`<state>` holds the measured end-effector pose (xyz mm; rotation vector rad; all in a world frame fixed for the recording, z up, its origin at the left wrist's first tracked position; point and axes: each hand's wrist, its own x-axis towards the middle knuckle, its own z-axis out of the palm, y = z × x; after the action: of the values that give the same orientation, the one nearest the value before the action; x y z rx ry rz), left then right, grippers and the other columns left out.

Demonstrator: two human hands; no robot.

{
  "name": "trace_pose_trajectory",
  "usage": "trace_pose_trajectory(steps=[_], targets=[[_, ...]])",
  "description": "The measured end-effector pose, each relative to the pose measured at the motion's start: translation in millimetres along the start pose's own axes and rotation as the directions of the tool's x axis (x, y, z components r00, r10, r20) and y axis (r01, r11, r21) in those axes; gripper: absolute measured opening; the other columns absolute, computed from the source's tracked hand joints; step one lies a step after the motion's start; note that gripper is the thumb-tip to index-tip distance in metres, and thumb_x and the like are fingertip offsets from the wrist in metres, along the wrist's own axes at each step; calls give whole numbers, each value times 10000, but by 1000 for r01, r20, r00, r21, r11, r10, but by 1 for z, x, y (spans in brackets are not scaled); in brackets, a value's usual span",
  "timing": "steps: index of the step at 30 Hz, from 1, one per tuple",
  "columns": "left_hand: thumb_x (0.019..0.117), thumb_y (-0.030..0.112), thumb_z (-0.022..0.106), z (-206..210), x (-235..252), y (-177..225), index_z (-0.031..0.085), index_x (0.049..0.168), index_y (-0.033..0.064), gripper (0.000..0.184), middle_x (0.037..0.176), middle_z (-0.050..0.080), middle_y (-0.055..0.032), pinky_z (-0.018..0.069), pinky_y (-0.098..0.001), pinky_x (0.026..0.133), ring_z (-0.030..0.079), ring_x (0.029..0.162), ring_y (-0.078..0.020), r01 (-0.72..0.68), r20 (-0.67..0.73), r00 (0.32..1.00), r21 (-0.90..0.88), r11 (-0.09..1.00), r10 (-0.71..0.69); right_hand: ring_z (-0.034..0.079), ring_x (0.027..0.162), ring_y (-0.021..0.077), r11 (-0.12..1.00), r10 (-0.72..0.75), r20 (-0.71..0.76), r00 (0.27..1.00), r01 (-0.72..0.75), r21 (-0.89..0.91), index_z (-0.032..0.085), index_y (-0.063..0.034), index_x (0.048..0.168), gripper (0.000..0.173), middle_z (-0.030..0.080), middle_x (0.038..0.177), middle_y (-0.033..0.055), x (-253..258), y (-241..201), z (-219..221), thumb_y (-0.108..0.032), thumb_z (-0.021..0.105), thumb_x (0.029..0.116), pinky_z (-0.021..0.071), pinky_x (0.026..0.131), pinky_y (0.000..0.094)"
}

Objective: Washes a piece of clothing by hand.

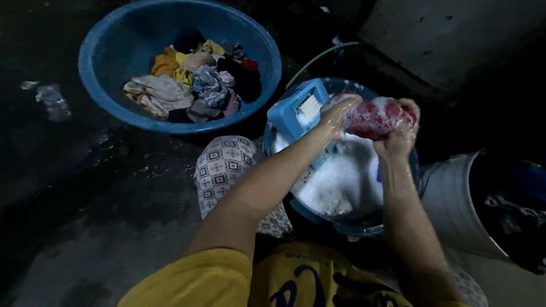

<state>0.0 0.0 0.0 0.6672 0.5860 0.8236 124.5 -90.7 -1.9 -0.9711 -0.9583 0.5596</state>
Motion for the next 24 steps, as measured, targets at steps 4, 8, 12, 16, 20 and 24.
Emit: trace_pose_trajectory(steps=[4, 8, 12, 16, 20, 24], targets=[[1054, 162, 506, -6, -1, 4, 608, 1143, 44, 179, 902, 654, -32, 561, -270, 704, 632, 782, -84, 132, 193, 969, 108, 985, -151, 665, 1081, 96, 800, -188, 342, 921, 346, -491, 702, -28, 1075, 263, 701, 1131, 24, -12, -33, 10, -165, 748, 855, 565, 973, 307], [1042, 140, 553, -10, -4, -6, 606, 1213, -18, 239, 1027, 644, -92, 525, -287, 821, 603, 890, -101, 102, 224, 953, 390, 915, -202, 688, 997, 353, 394, -160, 623, 765, 629, -670, 762, -34, 891, 137, 743, 1022, 181, -40, -43, 33, -114, 733, 784, 522, 875, 522], [952, 93, 674, -8, -6, -17, 610, 1159, -48, 258, 1016, 636, -136, 517, -337, 806, 601, 878, -155, -9, 297, 912, 703, 711, -282, 692, 948, 441, 221, -32, 730, 683, 717, -661, 774, -76, 904, 90, 752, 1040, 184, -84, -25, 39, -87, 698, 856, 502, 782, 651], [932, 91, 715, -6, -6, -23, 598, 1265, -93, 398, 1213, 628, -275, 475, -499, 988, 610, 1116, -346, -211, 406, 846, 850, 483, -345, 666, 893, 466, 97, 34, 750, 660, 745, -660, 740, -129, 857, 78, 732, 954, 143, -114, -3, 41, -91, 681, 823, 502, 636, 603], [912, 112, 724, -4, -23, -19, 637, 1245, -47, 379, 1135, 667, -252, 497, -557, 923, 642, 1062, -379, -322, 410, 835, 905, 279, -366, 664, 872, 404, 38, 50, 774, 631, 773, -633, 696, -150, 823, 94, 722, 927, 81, -131, 12, 47, -67, 654, 820, 471, 620, 537], [888, 107, 753, -10, -37, -35, 695, 1077, -39, 246, 995, 696, -223, 522, -557, 877, 668, 973, -372, -422, 445, 833, 895, 143, -328, 696, 898, 389, -3, 68, 770, 634, 772, -636, 727, -143, 843, 116, 748, 938, 80, -151, 25, 47, -42, 698, 792, 511, 700, 620]])
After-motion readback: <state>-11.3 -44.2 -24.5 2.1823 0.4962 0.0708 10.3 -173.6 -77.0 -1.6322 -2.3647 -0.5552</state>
